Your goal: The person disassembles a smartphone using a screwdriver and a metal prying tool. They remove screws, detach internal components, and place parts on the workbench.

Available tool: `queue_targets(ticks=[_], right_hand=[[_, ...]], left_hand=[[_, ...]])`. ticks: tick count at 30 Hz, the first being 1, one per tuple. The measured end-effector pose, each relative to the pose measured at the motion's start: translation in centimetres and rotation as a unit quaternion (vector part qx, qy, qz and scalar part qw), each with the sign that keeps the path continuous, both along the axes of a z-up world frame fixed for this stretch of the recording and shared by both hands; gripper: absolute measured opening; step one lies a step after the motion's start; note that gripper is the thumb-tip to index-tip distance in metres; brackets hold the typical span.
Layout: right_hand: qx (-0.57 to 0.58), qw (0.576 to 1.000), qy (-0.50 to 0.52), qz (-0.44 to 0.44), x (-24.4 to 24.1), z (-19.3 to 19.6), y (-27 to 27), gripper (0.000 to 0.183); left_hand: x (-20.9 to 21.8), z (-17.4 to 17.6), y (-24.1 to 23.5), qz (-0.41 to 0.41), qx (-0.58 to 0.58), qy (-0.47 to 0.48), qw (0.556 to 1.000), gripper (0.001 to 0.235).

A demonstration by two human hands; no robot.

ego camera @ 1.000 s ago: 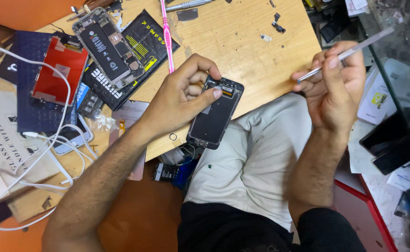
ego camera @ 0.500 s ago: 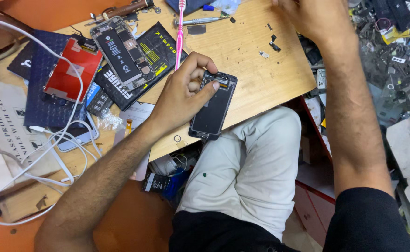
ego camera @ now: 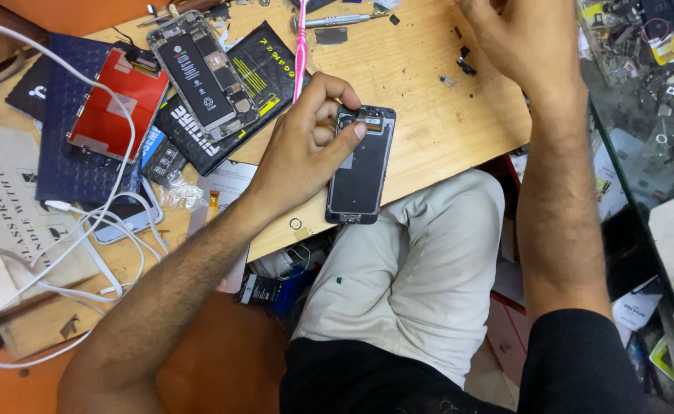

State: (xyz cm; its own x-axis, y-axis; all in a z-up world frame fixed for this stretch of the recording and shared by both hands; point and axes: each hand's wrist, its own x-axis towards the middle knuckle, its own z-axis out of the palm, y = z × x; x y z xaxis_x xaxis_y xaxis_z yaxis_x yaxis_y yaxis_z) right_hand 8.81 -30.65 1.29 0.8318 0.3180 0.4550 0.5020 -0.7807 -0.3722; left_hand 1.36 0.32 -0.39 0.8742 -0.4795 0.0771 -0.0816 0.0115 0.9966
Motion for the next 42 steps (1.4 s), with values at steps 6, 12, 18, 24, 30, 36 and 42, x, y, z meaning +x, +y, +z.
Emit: queue_targets(ticks=[6, 12, 18, 24, 30, 36, 42], right_hand=[[-0.024, 0.999, 0.036, 0.003, -4.8, 2.0, 0.0, 0.011], [-0.052, 0.997, 0.048, -0.036, -6.1, 1.9, -0.8, 0.012], [-0.054, 0.994, 0.065, -0.069, -6.4, 0.6, -0.3, 0.016], [-0.045, 0.992, 0.073, -0.088, -6.2, 0.0, -0.1, 0.013], [0.039, 0.995, 0.081, -0.036, -6.5, 0.7, 0.3, 0.011], [0.287, 0.942, 0.17, 0.036, -8.9, 1.9, 3.4, 0.016], [0.145, 0.985, 0.065, 0.069, -10.1, 2.2, 7.7, 0.015]], left_hand=[[-0.4, 0.2, -0.3, -0.007, 0.0, 0.021, 1.0, 0.024], [-0.3, 0.5, -0.3, -0.006, 0.041, 0.017, 0.999, 0.025], [-0.3, 0.7, -0.4, -0.008, 0.049, 0.023, 0.999, 0.027], [-0.4, 0.5, -0.3, -0.011, 0.048, 0.016, 0.999, 0.028], [-0.4, 0.1, -0.2, -0.014, 0.026, 0.019, 0.999, 0.032], [-0.3, 0.3, -0.3, -0.017, 0.038, 0.026, 0.999, 0.033], [-0.3, 0.3, -0.1, -0.018, 0.018, 0.038, 0.999, 0.03]])
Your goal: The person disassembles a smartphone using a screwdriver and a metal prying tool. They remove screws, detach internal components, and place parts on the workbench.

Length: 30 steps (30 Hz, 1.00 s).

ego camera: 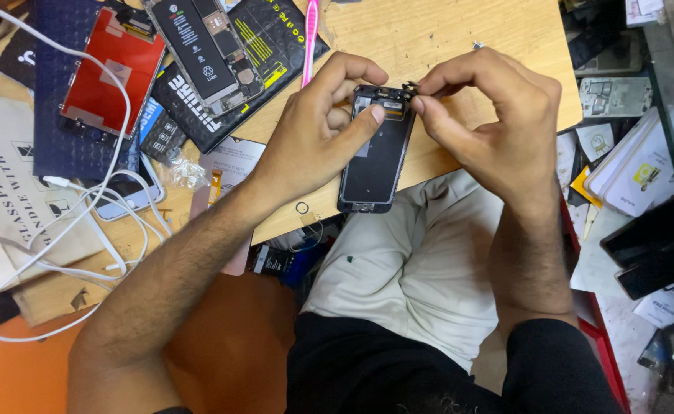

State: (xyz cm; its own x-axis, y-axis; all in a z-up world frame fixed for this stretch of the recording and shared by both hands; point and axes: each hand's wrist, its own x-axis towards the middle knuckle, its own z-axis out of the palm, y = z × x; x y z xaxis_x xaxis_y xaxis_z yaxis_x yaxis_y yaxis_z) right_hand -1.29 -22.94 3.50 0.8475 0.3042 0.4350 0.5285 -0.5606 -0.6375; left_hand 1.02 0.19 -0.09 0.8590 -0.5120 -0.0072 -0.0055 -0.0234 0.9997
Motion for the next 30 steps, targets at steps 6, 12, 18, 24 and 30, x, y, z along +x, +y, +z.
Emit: queue_targets(ticks=[6, 12, 18, 24, 30], right_hand=[[-0.045, 0.997, -0.055, 0.006, -0.2, 0.2, 1.4, 0.017], [-0.078, 0.993, -0.092, 0.007, -0.2, -0.1, 1.6, 0.018], [-0.061, 0.994, -0.086, -0.008, -0.2, -0.8, 2.0, 0.018], [-0.058, 0.995, -0.083, -0.003, -0.4, -0.9, 1.9, 0.019], [-0.028, 0.998, -0.055, 0.01, -0.2, -1.0, 1.7, 0.019]], left_hand=[[0.0, -0.4, -0.1, 0.006, -0.007, 0.005, 1.0, 0.026], [0.1, -0.8, -0.1, 0.006, -0.028, 0.015, 0.999, 0.023], [0.2, -1.3, -0.2, 0.003, -0.045, 0.014, 0.999, 0.022], [0.1, -1.7, -0.1, 0.0, -0.059, 0.007, 0.998, 0.019], [0.2, -1.9, 0.0, -0.003, -0.042, 0.015, 0.999, 0.018]])
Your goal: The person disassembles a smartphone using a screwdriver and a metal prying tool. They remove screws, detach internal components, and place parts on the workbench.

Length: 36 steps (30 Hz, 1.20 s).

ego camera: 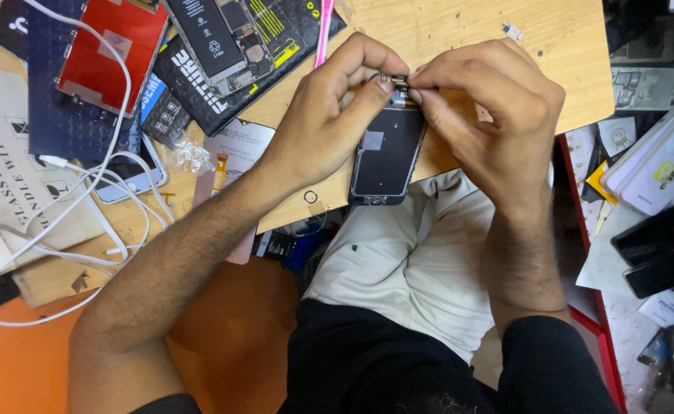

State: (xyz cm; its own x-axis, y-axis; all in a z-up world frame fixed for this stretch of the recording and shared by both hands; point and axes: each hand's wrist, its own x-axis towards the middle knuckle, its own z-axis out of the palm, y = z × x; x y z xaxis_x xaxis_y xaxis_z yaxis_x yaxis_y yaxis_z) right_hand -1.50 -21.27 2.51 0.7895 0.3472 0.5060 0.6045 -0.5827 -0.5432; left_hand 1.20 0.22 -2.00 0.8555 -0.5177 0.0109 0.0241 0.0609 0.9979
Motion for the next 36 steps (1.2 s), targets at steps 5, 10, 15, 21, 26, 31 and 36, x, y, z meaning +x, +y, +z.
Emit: queue_targets(ticks=[5, 10, 15, 21, 26, 31, 36], right_hand=[[0.003, 1.0, 0.027, 0.01, 0.0, 0.1, -0.4, 0.019], [-0.008, 1.0, 0.026, 0.007, -0.3, 0.4, -0.3, 0.018], [-0.022, 1.0, 0.018, -0.001, -0.5, 0.9, 0.1, 0.019], [-0.019, 0.999, 0.037, -0.002, -1.1, 1.3, 0.1, 0.02], [-0.014, 0.999, 0.039, -0.005, -1.2, 1.2, 0.2, 0.019], [0.001, 0.998, 0.06, 0.001, -1.2, 1.4, 0.2, 0.017], [0.004, 0.996, 0.085, -0.001, -1.1, 1.9, 0.2, 0.015]], left_hand=[[-0.1, 0.1, -0.1, -0.004, -0.024, -0.023, 0.999, 0.019], [-0.4, 0.5, 0.1, -0.006, -0.004, -0.017, 1.0, 0.021], [-0.6, 0.6, -0.1, 0.002, -0.004, -0.015, 1.0, 0.019], [-0.9, 0.6, -0.1, 0.009, -0.001, -0.023, 1.0, 0.019], [-1.1, 0.6, -0.1, 0.008, -0.004, -0.025, 1.0, 0.019], [-1.1, 0.8, 0.0, -0.002, -0.022, -0.017, 1.0, 0.017], [-1.2, 0.9, -0.1, 0.001, -0.013, -0.02, 1.0, 0.019]])
